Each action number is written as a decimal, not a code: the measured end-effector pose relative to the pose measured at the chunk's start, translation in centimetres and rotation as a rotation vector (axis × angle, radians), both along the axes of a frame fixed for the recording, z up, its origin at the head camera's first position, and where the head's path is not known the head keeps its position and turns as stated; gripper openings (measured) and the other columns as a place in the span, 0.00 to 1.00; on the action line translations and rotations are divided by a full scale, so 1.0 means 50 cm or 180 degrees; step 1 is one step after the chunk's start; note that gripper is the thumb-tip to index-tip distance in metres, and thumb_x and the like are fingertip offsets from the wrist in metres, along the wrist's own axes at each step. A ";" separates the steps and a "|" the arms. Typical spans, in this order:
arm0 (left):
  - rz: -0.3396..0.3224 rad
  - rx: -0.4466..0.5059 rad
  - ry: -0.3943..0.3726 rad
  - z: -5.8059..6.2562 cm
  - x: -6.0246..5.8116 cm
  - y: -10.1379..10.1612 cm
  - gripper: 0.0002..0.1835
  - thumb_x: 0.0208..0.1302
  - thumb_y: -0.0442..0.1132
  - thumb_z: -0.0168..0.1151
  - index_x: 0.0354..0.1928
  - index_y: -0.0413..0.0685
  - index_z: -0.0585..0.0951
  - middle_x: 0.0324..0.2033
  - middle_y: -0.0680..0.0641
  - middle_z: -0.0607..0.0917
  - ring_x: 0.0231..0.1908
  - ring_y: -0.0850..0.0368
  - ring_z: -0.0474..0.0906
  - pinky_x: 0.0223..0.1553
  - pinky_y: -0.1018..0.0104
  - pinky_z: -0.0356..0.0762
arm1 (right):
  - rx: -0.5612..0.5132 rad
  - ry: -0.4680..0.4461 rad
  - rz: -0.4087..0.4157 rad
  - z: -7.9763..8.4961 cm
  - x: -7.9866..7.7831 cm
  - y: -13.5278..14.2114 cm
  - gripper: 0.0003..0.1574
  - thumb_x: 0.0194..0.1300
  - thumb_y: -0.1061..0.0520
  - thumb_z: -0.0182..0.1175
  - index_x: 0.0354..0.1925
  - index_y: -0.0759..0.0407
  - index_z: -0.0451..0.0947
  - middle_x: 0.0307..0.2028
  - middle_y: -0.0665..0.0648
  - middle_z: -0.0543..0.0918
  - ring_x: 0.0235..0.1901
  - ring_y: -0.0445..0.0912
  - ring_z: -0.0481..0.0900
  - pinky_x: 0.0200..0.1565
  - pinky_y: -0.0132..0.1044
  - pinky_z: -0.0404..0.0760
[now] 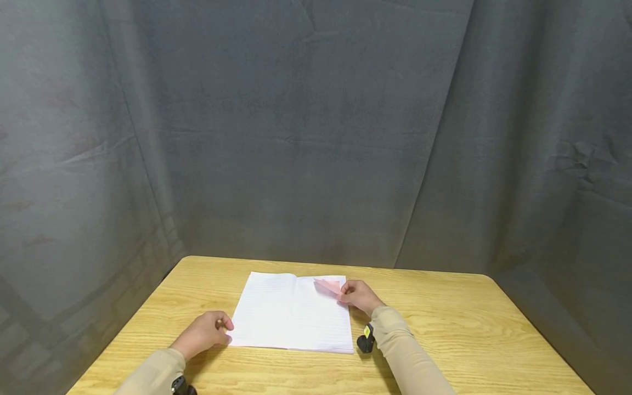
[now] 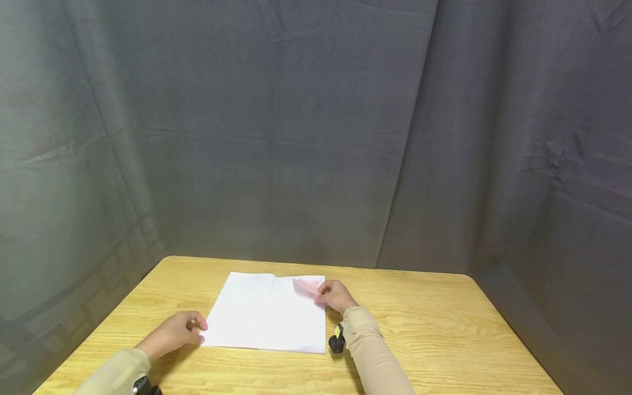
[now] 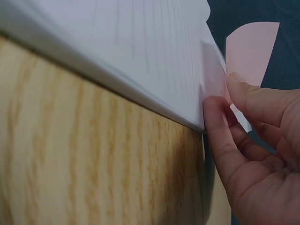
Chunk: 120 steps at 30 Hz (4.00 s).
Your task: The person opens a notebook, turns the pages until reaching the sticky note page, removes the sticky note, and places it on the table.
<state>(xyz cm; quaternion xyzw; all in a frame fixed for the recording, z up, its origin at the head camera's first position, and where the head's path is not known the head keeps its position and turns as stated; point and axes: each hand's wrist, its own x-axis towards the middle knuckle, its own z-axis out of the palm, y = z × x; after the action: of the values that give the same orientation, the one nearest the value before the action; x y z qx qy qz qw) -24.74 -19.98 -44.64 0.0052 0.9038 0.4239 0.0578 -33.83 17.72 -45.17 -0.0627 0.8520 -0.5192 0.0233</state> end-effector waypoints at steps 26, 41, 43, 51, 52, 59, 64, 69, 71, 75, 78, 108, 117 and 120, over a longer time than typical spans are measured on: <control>0.0002 -0.0036 -0.0020 0.000 0.003 0.001 0.11 0.47 0.26 0.68 0.32 0.42 0.77 0.20 0.48 0.71 0.21 0.57 0.67 0.24 0.66 0.66 | 0.0065 -0.0094 0.0061 0.006 0.005 0.005 0.07 0.56 0.70 0.64 0.29 0.65 0.74 0.26 0.52 0.72 0.28 0.44 0.68 0.29 0.31 0.67; 0.0078 -0.0068 -0.0012 0.001 0.002 0.004 0.11 0.47 0.25 0.68 0.31 0.42 0.77 0.20 0.48 0.71 0.21 0.56 0.67 0.24 0.66 0.66 | 0.0179 -0.0036 0.0111 0.003 0.002 0.005 0.08 0.55 0.70 0.64 0.28 0.64 0.74 0.26 0.52 0.73 0.28 0.43 0.68 0.30 0.31 0.67; 0.0071 -0.0061 -0.0006 0.000 0.002 0.004 0.11 0.47 0.25 0.68 0.31 0.42 0.77 0.20 0.48 0.71 0.20 0.56 0.66 0.24 0.66 0.66 | 0.0178 -0.0030 0.0120 0.003 0.001 0.006 0.08 0.55 0.70 0.64 0.28 0.64 0.73 0.26 0.52 0.73 0.27 0.43 0.68 0.29 0.31 0.67; 0.0014 -0.0028 0.0009 0.003 0.002 0.002 0.11 0.46 0.25 0.68 0.32 0.41 0.77 0.20 0.48 0.71 0.21 0.57 0.66 0.24 0.66 0.67 | 0.0175 -0.0110 0.0094 0.006 0.000 0.004 0.08 0.55 0.70 0.64 0.28 0.63 0.73 0.25 0.52 0.72 0.28 0.43 0.67 0.30 0.31 0.67; 0.0002 -0.0026 0.0010 0.003 0.003 0.001 0.11 0.47 0.25 0.68 0.32 0.41 0.77 0.20 0.48 0.71 0.21 0.57 0.66 0.24 0.66 0.67 | 0.0191 -0.0108 0.0093 0.006 0.001 0.003 0.08 0.55 0.70 0.64 0.28 0.64 0.73 0.25 0.52 0.72 0.28 0.43 0.67 0.30 0.31 0.67; -0.0069 0.0000 0.0012 0.004 0.002 -0.002 0.11 0.47 0.26 0.68 0.32 0.41 0.77 0.20 0.49 0.70 0.21 0.57 0.66 0.24 0.67 0.67 | 0.0269 -0.0087 0.0095 0.006 0.000 0.003 0.07 0.55 0.69 0.64 0.28 0.63 0.74 0.25 0.52 0.72 0.27 0.43 0.68 0.30 0.32 0.66; -0.0064 0.0003 0.0010 0.003 0.001 -0.002 0.11 0.46 0.26 0.68 0.31 0.41 0.77 0.19 0.49 0.70 0.20 0.57 0.66 0.23 0.67 0.67 | 0.0283 -0.0095 0.0093 0.006 0.000 0.003 0.08 0.55 0.69 0.64 0.28 0.63 0.74 0.26 0.52 0.73 0.28 0.44 0.68 0.30 0.32 0.66; -0.0043 -0.0038 -0.0023 0.002 0.001 -0.001 0.11 0.47 0.26 0.68 0.32 0.42 0.77 0.19 0.49 0.71 0.20 0.58 0.66 0.23 0.67 0.67 | 0.0261 -0.0084 0.0117 0.006 0.002 0.004 0.08 0.55 0.69 0.65 0.28 0.63 0.74 0.25 0.51 0.72 0.27 0.43 0.68 0.30 0.32 0.66; -0.0035 -0.0049 -0.0015 0.001 0.001 -0.001 0.11 0.46 0.26 0.68 0.32 0.42 0.77 0.20 0.49 0.71 0.20 0.58 0.67 0.23 0.67 0.67 | 0.0247 -0.0081 0.0135 0.007 0.003 0.005 0.08 0.55 0.69 0.65 0.28 0.63 0.74 0.25 0.51 0.72 0.27 0.43 0.68 0.30 0.32 0.67; 0.0001 -0.0041 0.0023 -0.002 0.000 0.000 0.12 0.46 0.25 0.68 0.31 0.42 0.77 0.20 0.48 0.71 0.20 0.56 0.67 0.23 0.66 0.67 | 0.0243 -0.0092 0.0167 0.007 0.004 0.005 0.08 0.55 0.69 0.65 0.28 0.63 0.74 0.26 0.51 0.72 0.27 0.43 0.68 0.30 0.32 0.67; -0.0011 -0.0032 0.0035 -0.004 -0.001 -0.001 0.12 0.46 0.26 0.68 0.31 0.42 0.77 0.20 0.48 0.71 0.21 0.56 0.67 0.24 0.66 0.67 | 0.0231 -0.0110 0.0169 0.007 0.003 0.006 0.08 0.55 0.70 0.65 0.28 0.63 0.73 0.26 0.51 0.72 0.28 0.43 0.68 0.31 0.32 0.67; -0.0042 0.0006 -0.0007 -0.001 -0.002 -0.002 0.11 0.47 0.25 0.68 0.32 0.41 0.77 0.20 0.48 0.71 0.21 0.57 0.66 0.24 0.67 0.68 | 0.0280 -0.0206 0.0276 0.015 -0.004 0.009 0.09 0.54 0.69 0.65 0.29 0.62 0.74 0.27 0.52 0.73 0.30 0.45 0.69 0.32 0.33 0.68; -0.0123 0.0042 0.0039 -0.003 0.001 0.001 0.11 0.47 0.26 0.68 0.32 0.40 0.76 0.19 0.49 0.71 0.20 0.57 0.66 0.23 0.67 0.68 | 0.0141 0.0115 0.0368 0.025 0.000 0.035 0.08 0.54 0.68 0.65 0.29 0.66 0.74 0.27 0.53 0.74 0.28 0.43 0.70 0.31 0.33 0.69; -0.0126 0.0035 0.0035 -0.003 0.001 0.001 0.11 0.47 0.26 0.68 0.32 0.40 0.76 0.20 0.49 0.71 0.21 0.57 0.66 0.24 0.67 0.69 | 0.0127 0.0390 0.0324 0.042 0.002 0.059 0.07 0.54 0.67 0.65 0.29 0.68 0.74 0.32 0.56 0.78 0.34 0.44 0.72 0.37 0.35 0.70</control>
<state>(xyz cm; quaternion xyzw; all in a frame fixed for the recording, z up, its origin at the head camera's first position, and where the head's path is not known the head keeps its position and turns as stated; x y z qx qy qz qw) -24.71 -19.92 -44.78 0.0258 0.9015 0.4277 0.0612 -33.76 20.66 -43.07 -0.1370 0.8578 -0.4955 -0.0013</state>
